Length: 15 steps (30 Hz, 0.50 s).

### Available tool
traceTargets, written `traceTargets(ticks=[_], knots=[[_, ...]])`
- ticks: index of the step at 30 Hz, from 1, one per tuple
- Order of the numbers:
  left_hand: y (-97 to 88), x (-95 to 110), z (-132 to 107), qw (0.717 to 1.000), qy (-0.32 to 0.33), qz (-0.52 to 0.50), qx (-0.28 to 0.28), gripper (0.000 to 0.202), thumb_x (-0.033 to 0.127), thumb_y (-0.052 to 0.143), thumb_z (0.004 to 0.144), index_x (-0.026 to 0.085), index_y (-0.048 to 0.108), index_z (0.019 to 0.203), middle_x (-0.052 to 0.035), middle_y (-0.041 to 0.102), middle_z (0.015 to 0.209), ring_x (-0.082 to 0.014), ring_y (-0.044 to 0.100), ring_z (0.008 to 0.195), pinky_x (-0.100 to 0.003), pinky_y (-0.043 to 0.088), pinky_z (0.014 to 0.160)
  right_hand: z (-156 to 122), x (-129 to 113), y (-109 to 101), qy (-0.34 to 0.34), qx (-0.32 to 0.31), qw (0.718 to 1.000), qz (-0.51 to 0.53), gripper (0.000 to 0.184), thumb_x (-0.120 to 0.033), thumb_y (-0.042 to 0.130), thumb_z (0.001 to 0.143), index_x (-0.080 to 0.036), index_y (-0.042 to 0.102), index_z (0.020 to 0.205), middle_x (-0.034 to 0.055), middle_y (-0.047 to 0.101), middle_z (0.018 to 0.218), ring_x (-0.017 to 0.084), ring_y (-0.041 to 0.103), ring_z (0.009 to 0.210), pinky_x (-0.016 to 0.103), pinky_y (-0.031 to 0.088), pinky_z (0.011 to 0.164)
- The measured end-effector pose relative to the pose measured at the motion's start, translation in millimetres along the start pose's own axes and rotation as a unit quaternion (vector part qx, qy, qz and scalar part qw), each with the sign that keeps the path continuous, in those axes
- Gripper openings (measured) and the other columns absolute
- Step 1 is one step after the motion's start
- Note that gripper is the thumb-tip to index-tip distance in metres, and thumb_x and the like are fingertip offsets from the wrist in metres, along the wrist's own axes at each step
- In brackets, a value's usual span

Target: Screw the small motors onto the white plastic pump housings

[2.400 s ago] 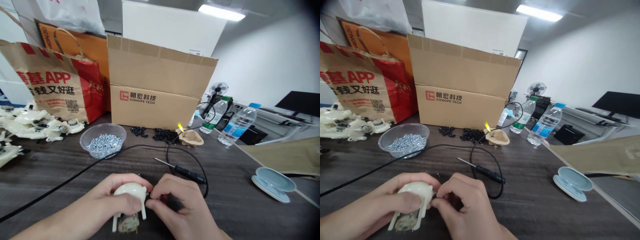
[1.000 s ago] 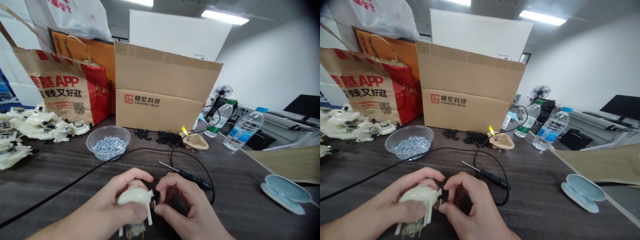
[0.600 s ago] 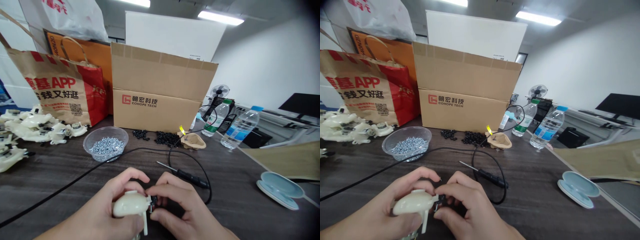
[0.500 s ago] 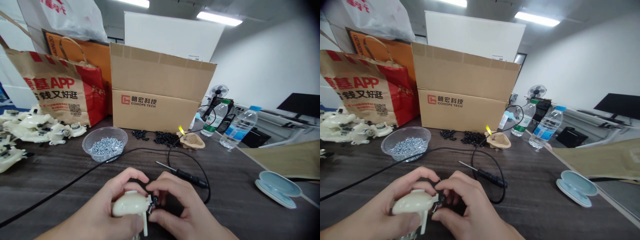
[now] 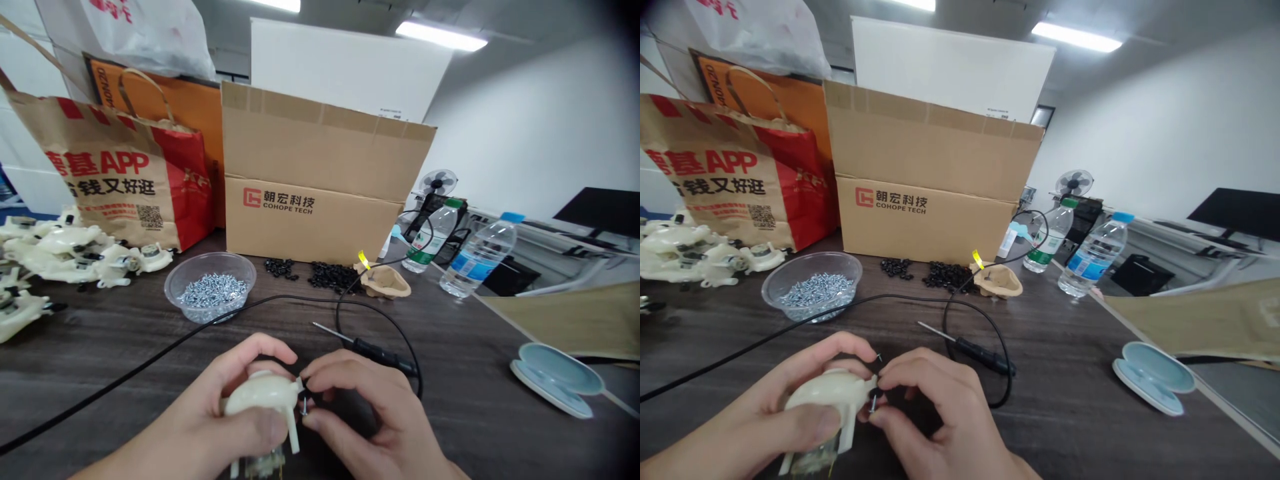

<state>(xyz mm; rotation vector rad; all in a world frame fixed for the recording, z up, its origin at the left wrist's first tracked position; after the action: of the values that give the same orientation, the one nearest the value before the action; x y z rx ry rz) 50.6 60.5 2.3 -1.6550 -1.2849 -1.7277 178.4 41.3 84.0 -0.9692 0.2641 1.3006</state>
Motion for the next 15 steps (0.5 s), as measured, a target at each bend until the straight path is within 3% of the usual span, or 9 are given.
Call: traceTargets(ticks=[4,12,15], knots=[[-0.2,0.0,0.2,1.0,-0.001,-0.004,0.006,0.052,0.037,0.086,0.071,0.024,0.063,0.116,-0.0027,0.067,0.098,-0.0185,0.057,0.084,-0.029,0.042,0.076,1.7,-8.2,-3.7,-0.025,0.015,1.0,-0.003,0.024,-0.003,0.075,0.081,-0.022,0.075,0.096,0.0014,0.079,0.093,0.013,0.075,0.082,0.018,0.059,0.076],[3.3,1.5,0.0,0.999,0.008,0.031,-0.02,0.047,0.046,0.084,0.076,0.022,0.063,0.11,-0.0023,0.065,0.092,-0.0159,0.05,0.078,-0.028,0.037,0.071,-0.7,-2.0,-4.4,0.012,0.033,0.999,-0.026,0.025,-0.004,0.074,0.079,-0.023,0.075,0.096,-0.0003,0.079,0.088,0.012,0.073,0.069,0.018,0.059,0.065],[3.0,0.9,0.3,0.999,0.008,0.047,-0.021,0.045,0.047,0.082,0.077,0.022,0.064,0.109,-0.0018,0.064,0.09,-0.0157,0.049,0.076,-0.028,0.036,0.07,-0.6,-0.1,-6.6,0.02,0.038,0.999,-0.028,0.024,-0.005,0.076,0.079,-0.023,0.077,0.095,-0.0006,0.08,0.087,0.013,0.075,0.072,0.017,0.06,0.068]])
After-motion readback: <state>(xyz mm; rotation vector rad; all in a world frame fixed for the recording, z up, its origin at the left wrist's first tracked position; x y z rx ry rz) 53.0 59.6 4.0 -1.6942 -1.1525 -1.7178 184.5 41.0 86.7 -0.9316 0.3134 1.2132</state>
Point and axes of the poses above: each hand's wrist, its own z-axis towards the middle knuckle, its own y-axis out of the palm, x = y × z, the point moved 10 cm from there along z, towards the middle knuckle
